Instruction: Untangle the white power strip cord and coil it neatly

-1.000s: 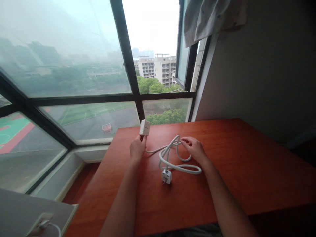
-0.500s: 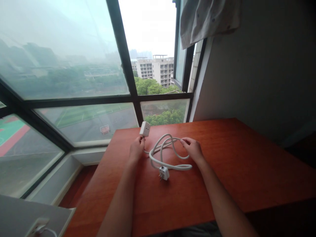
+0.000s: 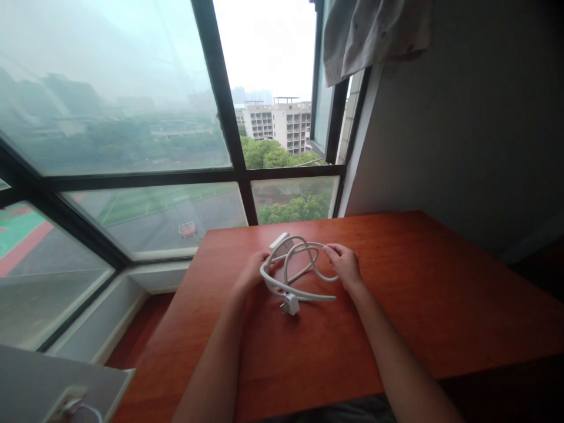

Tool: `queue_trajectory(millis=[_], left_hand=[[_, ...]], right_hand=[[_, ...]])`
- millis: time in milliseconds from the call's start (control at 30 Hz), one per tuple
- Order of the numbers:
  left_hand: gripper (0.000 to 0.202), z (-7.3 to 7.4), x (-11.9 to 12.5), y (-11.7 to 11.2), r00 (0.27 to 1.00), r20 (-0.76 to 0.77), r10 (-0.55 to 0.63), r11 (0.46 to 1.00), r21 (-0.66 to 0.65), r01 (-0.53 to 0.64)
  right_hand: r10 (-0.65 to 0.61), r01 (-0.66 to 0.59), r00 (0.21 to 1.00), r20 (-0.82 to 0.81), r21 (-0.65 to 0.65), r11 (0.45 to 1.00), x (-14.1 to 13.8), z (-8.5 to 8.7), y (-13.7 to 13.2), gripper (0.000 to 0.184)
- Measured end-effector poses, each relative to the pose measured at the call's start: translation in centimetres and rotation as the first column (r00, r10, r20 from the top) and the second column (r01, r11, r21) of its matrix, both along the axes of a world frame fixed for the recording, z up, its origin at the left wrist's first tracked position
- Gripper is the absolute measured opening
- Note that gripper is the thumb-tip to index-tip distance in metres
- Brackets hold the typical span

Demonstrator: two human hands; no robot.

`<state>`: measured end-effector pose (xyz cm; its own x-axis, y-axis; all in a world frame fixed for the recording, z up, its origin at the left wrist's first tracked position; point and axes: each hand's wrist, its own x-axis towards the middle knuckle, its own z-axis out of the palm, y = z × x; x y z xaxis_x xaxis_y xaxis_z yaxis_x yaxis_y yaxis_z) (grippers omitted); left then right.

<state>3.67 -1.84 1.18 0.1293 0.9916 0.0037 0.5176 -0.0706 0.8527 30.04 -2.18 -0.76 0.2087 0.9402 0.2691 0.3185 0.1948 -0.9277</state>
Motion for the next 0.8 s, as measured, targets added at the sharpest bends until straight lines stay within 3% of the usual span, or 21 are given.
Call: queue_trajectory(millis=[167, 300, 400, 567, 700, 800], left_hand=[[0.03, -0.4, 0.7, -0.7, 0.991, 0.017, -0.134, 0.991, 0.015, 0.133], [0.026, -0.1, 0.5, -0.7, 0.98, -0.079, -0.184, 0.977, 0.098, 0.191], [0.02, 0.2, 0.1, -0.5, 0.977, -0.141, -0.162, 0.971, 0.155, 0.183], [0.023, 0.3, 0.0, -0.4, 0.951, -0.276, -0.137, 0.968, 0.167, 0.187], [0.024, 0.0, 0.1, -0.4, 0.933, -0.339, -0.122, 0.974, 0.14, 0.179], [0.026, -0.1, 0.0, -0.5, 0.931, -0.347, -0.115, 0.976, 0.133, 0.17]], right_hand=[[-0.053, 0.053, 0.999, 0.0, -0.032, 0.998, 0.0, -0.5, 0.4, 0.045], [-0.052, 0.062, 0.982, 0.179, -0.048, 0.997, 0.5, -0.6, 0.6, 0.031], [-0.049, 0.059, 0.943, 0.33, -0.02, 0.998, 0.8, -0.9, 0.6, 0.027], [-0.034, 0.014, 0.906, 0.422, 0.05, 0.999, 1.0, -1.0, 0.7, 0.025], [-0.182, 0.105, 0.942, 0.282, 0.269, 0.957, 0.7, 0.6, -0.1, 0.023], [-0.108, 0.056, 0.984, 0.145, 0.319, 0.946, -0.2, 2.2, -1.5, 0.023]])
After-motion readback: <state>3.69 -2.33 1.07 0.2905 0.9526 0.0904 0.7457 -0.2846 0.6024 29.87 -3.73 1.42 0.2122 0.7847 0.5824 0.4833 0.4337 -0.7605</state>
